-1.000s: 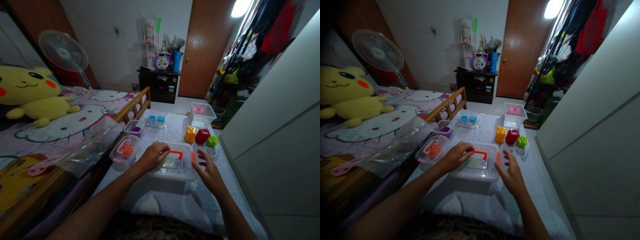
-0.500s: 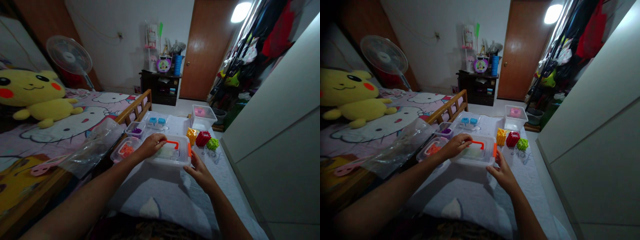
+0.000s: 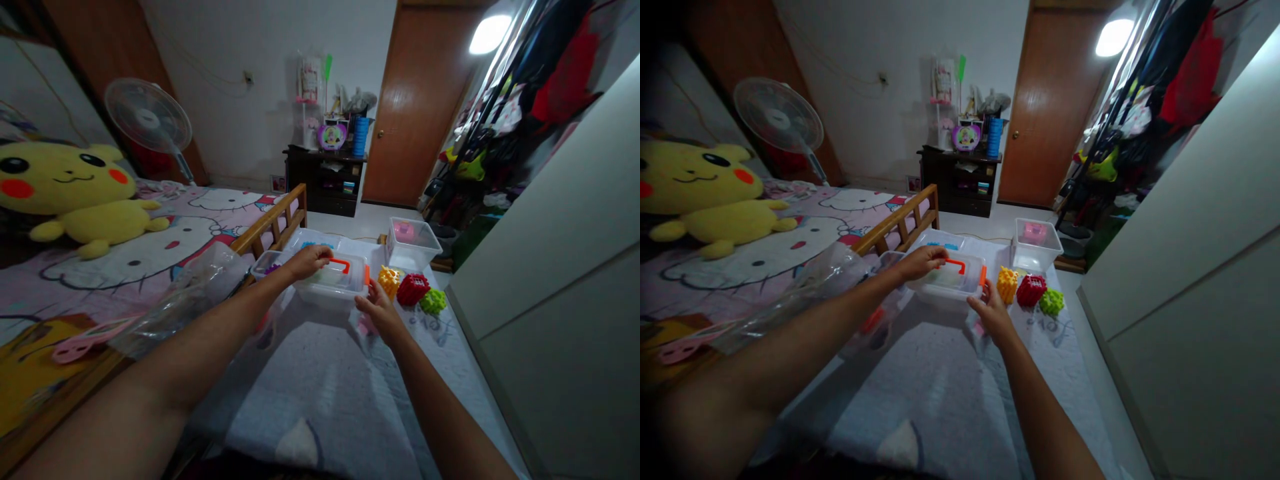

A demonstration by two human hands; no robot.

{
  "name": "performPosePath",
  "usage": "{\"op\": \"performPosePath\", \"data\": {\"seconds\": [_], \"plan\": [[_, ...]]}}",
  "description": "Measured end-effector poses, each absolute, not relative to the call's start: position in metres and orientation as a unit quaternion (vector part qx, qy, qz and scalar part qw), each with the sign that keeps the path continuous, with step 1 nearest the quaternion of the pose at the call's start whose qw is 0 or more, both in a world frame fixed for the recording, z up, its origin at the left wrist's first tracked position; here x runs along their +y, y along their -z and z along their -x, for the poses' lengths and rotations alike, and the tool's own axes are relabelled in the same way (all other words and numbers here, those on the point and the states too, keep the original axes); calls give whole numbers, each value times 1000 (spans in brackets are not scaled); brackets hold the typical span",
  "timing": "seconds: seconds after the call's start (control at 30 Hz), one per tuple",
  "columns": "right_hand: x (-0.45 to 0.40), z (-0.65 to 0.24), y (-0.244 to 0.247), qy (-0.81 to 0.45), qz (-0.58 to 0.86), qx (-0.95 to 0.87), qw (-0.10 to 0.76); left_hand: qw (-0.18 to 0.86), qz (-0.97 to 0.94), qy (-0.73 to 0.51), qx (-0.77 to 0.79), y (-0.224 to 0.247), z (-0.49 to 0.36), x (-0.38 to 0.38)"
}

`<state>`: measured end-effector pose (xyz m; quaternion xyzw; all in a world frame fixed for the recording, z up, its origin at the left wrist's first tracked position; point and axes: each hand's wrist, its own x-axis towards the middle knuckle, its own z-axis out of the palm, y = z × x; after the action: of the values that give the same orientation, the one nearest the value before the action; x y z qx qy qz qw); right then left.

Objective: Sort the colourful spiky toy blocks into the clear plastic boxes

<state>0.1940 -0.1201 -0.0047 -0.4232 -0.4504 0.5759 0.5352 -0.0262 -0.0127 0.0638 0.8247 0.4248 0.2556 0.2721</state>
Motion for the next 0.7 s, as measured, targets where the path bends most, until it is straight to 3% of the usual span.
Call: {"op": "performPosePath", "data": {"seconds": [0.7], "plan": [[-88, -180, 14, -563, 467, -449, 513, 298, -791, -296, 444, -38, 41, 23]]}}
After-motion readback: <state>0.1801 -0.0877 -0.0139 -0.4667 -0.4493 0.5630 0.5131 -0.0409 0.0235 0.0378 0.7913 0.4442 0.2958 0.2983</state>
